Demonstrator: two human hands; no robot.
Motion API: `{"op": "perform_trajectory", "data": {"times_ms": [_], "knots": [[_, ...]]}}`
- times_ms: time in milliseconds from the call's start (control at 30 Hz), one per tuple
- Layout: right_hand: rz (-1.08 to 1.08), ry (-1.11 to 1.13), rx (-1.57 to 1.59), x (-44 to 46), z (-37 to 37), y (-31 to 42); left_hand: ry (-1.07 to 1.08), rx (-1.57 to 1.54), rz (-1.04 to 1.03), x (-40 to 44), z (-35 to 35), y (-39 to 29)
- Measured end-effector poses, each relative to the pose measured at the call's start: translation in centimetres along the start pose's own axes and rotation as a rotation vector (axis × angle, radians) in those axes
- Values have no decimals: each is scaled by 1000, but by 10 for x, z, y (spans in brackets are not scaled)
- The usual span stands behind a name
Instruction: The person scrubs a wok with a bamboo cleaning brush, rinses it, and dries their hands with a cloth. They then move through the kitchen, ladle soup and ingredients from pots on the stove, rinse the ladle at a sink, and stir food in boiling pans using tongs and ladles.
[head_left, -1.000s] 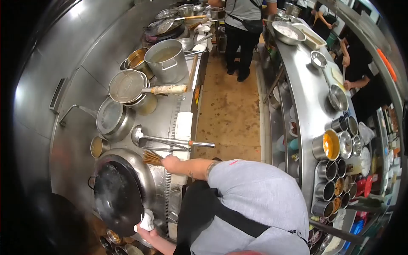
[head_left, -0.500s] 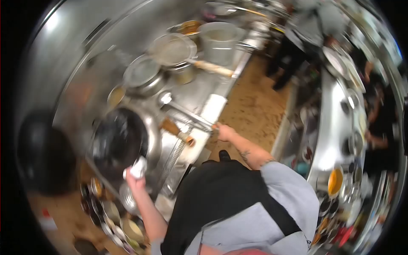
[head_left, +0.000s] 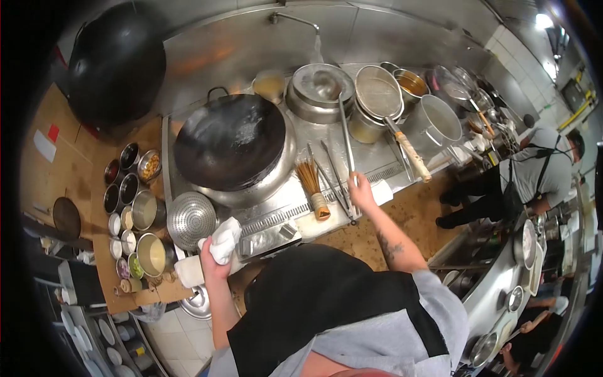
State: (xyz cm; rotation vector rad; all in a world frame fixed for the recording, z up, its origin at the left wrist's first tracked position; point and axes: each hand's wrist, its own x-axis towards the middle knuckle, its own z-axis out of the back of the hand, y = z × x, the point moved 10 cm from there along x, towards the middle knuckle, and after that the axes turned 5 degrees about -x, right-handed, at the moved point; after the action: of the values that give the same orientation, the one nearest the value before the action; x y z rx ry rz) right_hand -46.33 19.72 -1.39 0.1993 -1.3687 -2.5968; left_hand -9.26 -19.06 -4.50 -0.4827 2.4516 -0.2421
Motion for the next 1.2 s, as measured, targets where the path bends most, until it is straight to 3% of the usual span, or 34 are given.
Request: {"op": "perform_trajectory", "data": {"times_ms": [33, 133, 200, 267, 300, 367, 400, 467, 500, 733, 900, 1000, 1200], "knots": [[76, -57, -7, 34, -8, 6, 0, -23, -4, -7, 5, 0], [-13, -149, -72, 102, -14, 56, 14, -5, -47, -20, 18, 2], [-9, -283, -321, 159, -25, 66, 27, 12, -84, -36, 10, 7], [-126, -98, -314, 194, -40, 89, -3, 33, -144, -52, 3, 11], [-235, -32, -147, 196, -45, 104, 7, 45, -121, -53, 11, 16], [-242, 319, -43, 215, -66, 133, -23, 125, -111, -53, 13, 24], [-351, 246, 345, 203, -55, 157, -35, 166, -100, -50, 9, 29], [-742, 674, 1414, 225, -92, 160, -62, 180, -86, -38, -6, 33], [-705, 648, 1445, 225, -83, 171, -32, 173, -84, -30, -23, 32], [-633, 624, 1476, 173, -44, 244, 57, 202, 26, 58, -132, 30], [-690, 691, 1534, 96, -23, 280, -105, 274, -101, 155, -114, 41], [-679, 865, 1559, 40, -16, 297, -140, 263, -153, 162, -108, 43], [-689, 918, 1521, -44, -14, 290, -105, 249, -86, 112, -118, 42]]}}
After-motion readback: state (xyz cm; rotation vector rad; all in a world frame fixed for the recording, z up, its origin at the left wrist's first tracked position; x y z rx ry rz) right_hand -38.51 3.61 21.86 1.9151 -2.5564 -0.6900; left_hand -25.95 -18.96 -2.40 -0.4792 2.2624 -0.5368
